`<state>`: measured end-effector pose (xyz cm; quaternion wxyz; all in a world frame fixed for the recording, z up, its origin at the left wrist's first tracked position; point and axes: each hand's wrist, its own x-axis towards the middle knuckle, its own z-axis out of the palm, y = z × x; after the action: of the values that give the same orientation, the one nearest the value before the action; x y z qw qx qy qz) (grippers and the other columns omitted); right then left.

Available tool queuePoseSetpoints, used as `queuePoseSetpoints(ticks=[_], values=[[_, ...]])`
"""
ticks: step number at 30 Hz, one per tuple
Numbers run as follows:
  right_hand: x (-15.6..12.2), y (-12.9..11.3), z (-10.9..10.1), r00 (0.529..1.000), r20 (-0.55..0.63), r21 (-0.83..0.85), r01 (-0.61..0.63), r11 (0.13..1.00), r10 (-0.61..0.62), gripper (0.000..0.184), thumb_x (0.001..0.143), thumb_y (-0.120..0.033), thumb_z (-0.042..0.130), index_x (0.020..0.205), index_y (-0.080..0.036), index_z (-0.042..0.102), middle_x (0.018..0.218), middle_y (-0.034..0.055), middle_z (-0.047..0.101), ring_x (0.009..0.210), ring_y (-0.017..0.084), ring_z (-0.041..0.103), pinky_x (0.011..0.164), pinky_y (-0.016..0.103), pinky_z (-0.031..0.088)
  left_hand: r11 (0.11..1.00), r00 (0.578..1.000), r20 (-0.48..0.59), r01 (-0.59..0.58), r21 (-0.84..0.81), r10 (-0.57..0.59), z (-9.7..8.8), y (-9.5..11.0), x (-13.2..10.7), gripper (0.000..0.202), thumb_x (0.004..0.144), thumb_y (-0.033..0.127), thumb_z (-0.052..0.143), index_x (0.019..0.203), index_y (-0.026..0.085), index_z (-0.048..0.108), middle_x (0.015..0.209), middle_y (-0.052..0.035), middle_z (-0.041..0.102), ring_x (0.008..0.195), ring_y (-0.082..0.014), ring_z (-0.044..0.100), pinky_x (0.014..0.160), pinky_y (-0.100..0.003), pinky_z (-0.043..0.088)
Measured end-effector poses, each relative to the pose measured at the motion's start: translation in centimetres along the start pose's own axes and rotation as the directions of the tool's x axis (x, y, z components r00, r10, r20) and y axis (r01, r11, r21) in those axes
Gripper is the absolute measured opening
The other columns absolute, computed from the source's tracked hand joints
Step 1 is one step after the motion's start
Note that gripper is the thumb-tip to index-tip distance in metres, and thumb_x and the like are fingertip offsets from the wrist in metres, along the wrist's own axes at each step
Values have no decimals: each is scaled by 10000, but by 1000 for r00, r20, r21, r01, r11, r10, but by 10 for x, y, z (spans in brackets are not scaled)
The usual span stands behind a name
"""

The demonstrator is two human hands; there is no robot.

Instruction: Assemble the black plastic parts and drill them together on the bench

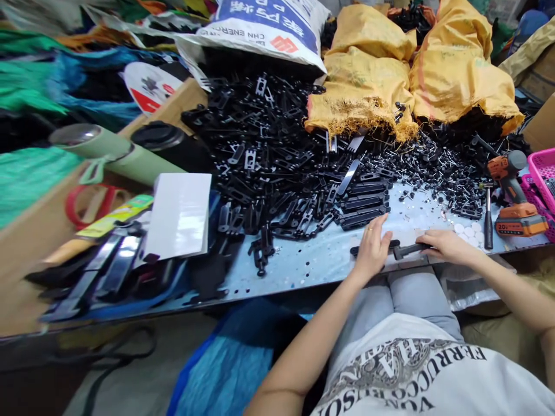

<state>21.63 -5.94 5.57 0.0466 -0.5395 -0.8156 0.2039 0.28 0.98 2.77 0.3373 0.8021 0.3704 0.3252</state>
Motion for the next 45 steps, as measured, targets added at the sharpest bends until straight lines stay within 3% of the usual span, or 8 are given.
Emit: queuePoseSetpoints(ticks=[3, 6, 14, 20, 32, 36, 42, 45], values=[[-2, 9, 12, 998, 54, -197, 42, 980, -31, 333, 940, -445, 399, 1034, -184, 585, 870, 70, 603, 774, 180, 569, 671, 266, 364, 964, 933, 358, -133, 230, 44, -9, -18, 5, 321, 916, 287, 400, 1182, 150, 518, 1135, -115, 582, 1094, -236, 503, 964, -395, 403], [0, 6, 23, 1000, -20, -296, 14, 955, -21, 379, 950, -458, 359, 1044, -168, 584, 886, 82, 588, 788, 182, 553, 680, 280, 336, 909, 869, 494, -212, 360, 7, -8, -23, 9, 294, 908, 242, 414, 1160, 150, 536, 1079, -104, 592, 1045, -235, 512, 917, -375, 424], [5, 0, 41, 1000, 13, -333, 24, 943, -21, 370, 966, -454, 319, 978, -177, 565, 867, 61, 588, 783, 170, 550, 641, 275, 288, 883, 858, 514, -239, 404, -3, -5, -18, 8, 271, 927, 261, 362, 1129, 179, 523, 1070, -84, 576, 1019, -216, 518, 881, -351, 417], [6, -14, 39, 998, -42, -368, -58, 928, 46, 390, 978, -452, 276, 1037, -191, 559, 885, 76, 600, 800, 173, 545, 625, 278, 267, 890, 890, 456, -220, 400, 15, -6, -17, 1, 614, 695, 613, 615, 1111, 184, 475, 1045, -96, 577, 986, -275, 548, 842, -392, 420], [15, -30, 9, 1000, -31, -443, -17, 897, 3, 288, 987, -310, 296, 1055, -181, 545, 926, 89, 607, 847, 191, 537, 671, 291, 295, 919, 947, 313, -184, 349, 71, -5, -29, -10, 439, 773, 549, 570, 1021, 188, 532, 941, -78, 627, 909, -244, 596, 772, -343, 454], [28, 8, 2, 997, 56, -301, -32, 953, 51, 344, 953, -442, 369, 961, -184, 596, 920, 67, 639, 875, 193, 554, 718, 273, 338, 893, 896, 442, -236, 384, 47, 7, -21, 21, 506, 803, 553, 535, 1158, 195, 499, 1086, -96, 606, 1022, -249, 558, 836, -355, 439], [95, 61, -20, 880, -299, -224, -440, 870, 368, 317, 969, -294, 313, 1125, -161, 555, 1064, 113, 616, 982, 208, 540, 768, 273, 385, 798, 948, 306, -117, 592, -88, 41, 1, 124, 301, 889, 110, 342, 1052, 95, 594, 1012, -166, 630, 992, -246, 560, 857, -384, 407], [114, 70, -18, 861, -286, -212, -485, 849, 421, 267, 914, -241, 409, 1120, -156, 557, 1066, 118, 600, 957, 214, 552, 753, 273, 406, 785, 950, 294, -106, 611, -101, 35, 2, 139, 302, 848, 45, 346, 937, 72, 634, 955, -175, 632, 939, -243, 571, 812, -359, 427]])
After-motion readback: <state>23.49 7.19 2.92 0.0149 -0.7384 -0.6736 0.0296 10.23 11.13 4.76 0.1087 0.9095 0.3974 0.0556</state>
